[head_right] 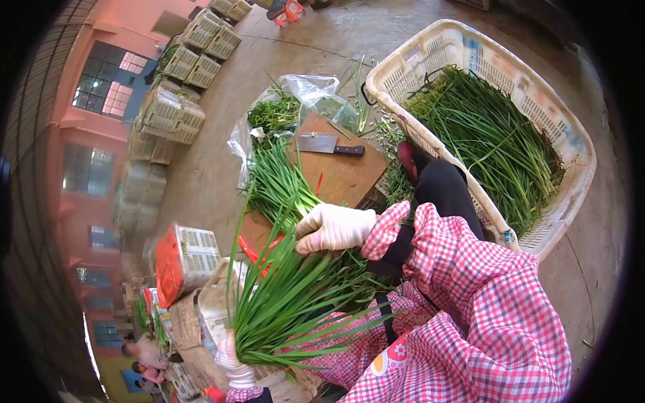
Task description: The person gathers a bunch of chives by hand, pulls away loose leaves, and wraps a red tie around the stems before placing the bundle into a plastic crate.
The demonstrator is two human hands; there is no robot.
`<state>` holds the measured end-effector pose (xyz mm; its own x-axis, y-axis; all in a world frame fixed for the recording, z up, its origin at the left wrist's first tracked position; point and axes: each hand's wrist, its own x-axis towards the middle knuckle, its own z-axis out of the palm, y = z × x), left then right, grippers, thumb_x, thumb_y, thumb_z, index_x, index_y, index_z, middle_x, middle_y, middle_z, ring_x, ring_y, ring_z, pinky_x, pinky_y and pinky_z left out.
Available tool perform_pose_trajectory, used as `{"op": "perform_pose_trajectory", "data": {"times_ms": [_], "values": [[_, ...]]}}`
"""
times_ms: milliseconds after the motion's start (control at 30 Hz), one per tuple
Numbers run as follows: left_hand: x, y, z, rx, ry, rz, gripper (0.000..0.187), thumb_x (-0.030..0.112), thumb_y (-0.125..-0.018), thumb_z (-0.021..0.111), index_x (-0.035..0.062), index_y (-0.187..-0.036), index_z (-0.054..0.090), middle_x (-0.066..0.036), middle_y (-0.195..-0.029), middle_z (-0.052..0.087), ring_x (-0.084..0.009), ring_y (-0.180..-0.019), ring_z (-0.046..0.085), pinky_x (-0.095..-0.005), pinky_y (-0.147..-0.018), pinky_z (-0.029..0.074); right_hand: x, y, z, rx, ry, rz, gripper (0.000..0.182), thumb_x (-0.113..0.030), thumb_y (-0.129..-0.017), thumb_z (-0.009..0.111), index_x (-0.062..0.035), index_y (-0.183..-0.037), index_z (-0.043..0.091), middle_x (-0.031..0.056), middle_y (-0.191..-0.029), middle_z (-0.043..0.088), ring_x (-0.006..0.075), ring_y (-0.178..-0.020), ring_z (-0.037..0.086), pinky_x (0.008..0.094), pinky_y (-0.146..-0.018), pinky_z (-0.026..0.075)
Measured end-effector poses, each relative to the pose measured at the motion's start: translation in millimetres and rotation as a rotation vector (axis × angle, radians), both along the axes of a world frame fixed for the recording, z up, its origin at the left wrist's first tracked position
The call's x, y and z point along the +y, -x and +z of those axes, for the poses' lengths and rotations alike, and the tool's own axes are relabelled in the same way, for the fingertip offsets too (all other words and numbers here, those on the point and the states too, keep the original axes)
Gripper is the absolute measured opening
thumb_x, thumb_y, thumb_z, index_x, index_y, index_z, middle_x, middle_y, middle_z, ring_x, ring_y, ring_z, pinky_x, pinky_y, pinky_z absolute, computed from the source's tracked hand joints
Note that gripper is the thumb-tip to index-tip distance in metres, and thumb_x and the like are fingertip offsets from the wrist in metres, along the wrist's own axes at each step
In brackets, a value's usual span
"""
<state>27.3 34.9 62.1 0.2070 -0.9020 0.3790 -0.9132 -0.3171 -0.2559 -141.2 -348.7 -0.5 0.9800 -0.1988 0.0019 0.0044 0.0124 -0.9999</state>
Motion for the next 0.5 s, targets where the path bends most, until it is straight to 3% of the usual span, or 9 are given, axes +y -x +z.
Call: {"op": "perform_pose_trajectory", "data": {"times_ms": [33, 67, 167, 200, 300, 400, 433, 500], "values": [[0.6, -2.9, -5.1, 0.03, -0.011, -0.008, 0.065, 0.03, -0.067, 0.077, 0.0091, -0.124, 0.054, -0.01, -0.085, 0.057, -0.0287, -0.071, 0.058, -0.0412, -0.061, 0.045, -0.3, 7.3, 10.3, 0.1, -0.303, 0.044, 0.024, -0.024, -0.085, 0.067, -0.0045, -0.1, 0.068, 0.0042, -0.076, 0.067, 0.0119, -0.061, 0.062, 0.026, -0.055, 0.051], [2.3, -4.5, -8.6, 0.061, -0.021, -0.015, 0.064, 0.031, -0.068, 0.076, 0.009, -0.123, 0.055, -0.01, -0.086, 0.057, -0.0295, -0.073, 0.058, -0.042, -0.062, 0.045, 0.2, 12.8, 17.9, 0.056, -0.37, -0.001, 0.023, -0.023, -0.085, 0.067, -0.003, -0.096, 0.068, 0.0003, -0.076, 0.065, 0.0079, -0.058, 0.059, 0.0217, -0.05, 0.049], [-31.0, 10.1, -0.2, 0.119, 0.005, -0.078, 0.061, 0.033, -0.069, 0.075, 0.0088, -0.122, 0.056, -0.011, -0.084, 0.057, -0.0305, -0.071, 0.058, -0.0424, -0.061, 0.045, 6.9, 10.8, 8.4, -0.099, -0.477, -0.266, 0.024, -0.025, -0.085, 0.063, -0.0012, -0.09, 0.066, 0.0037, -0.066, 0.062, 0.0113, -0.054, 0.057, 0.0255, -0.05, 0.046], [-31.4, 5.4, -3.4, 0.113, -0.002, -0.072, 0.062, 0.036, -0.069, 0.075, 0.0086, -0.122, 0.057, -0.01, -0.082, 0.057, -0.0306, -0.069, 0.058, -0.0416, -0.06, 0.045, 4.1, 10.5, 6.0, -0.141, -0.491, -0.472, 0.025, -0.027, -0.086, 0.059, -0.0023, -0.088, 0.063, 0.0033, -0.059, 0.058, 0.0127, -0.051, 0.054, 0.0277, -0.05, 0.043], [-22.7, -3.1, -9.8, 0.211, 0.02, 0.011, 0.064, 0.039, -0.069, 0.075, 0.0084, -0.122, 0.056, -0.009, -0.079, 0.058, -0.0299, -0.066, 0.058, -0.0408, -0.057, 0.045, -34.7, 16.8, -27.9, -0.371, -1.129, -0.846, 0.025, -0.031, -0.09, 0.057, -0.0057, -0.088, 0.059, 0.0009, -0.057, 0.051, 0.0135, -0.046, 0.046, 0.0292, -0.047, 0.038], [-13.9, -6.9, -18.0, 0.267, 0.107, 0.016, 0.065, 0.036, -0.068, 0.078, 0.0062, -0.122, 0.056, -0.011, -0.08, 0.06, -0.03, -0.067, 0.06, -0.0403, -0.058, 0.047, -39.2, 54.9, -14.6, -0.512, -1.075, -0.585, 0.039, -0.042, -0.094, 0.049, -0.0062, -0.081, 0.055, 0.0018, -0.05, 0.047, 0.0164, -0.038, 0.041, 0.0294, -0.043, 0.039], [-14.2, -5.6, -18.7, 0.311, 0.158, 0.019, 0.065, 0.034, -0.068, 0.079, 0.0052, -0.122, 0.055, -0.012, -0.081, 0.061, -0.0302, -0.068, 0.061, -0.04, -0.059, 0.049, -42.3, 63.2, -27.0, -0.643, -0.888, -0.305, 0.046, -0.047, -0.093, 0.047, -0.0034, -0.084, 0.059, 0.0048, -0.047, 0.05, 0.0175, -0.039, 0.046, 0.0298, -0.042, 0.04], [-18.5, -2.8, -17.2, 0.284, 0.15, 0.019, 0.064, 0.029, -0.068, 0.08, 0.0037, -0.121, 0.055, -0.013, -0.085, 0.063, -0.0311, -0.072, 0.063, -0.0392, -0.063, 0.051, -42.0, 81.8, -32.5, -0.552, -0.635, -0.051, 0.049, -0.047, -0.092, 0.051, 0.0008, -0.092, 0.063, 0.009, -0.049, 0.056, 0.0187, -0.041, 0.052, 0.03, -0.042, 0.042]]}}
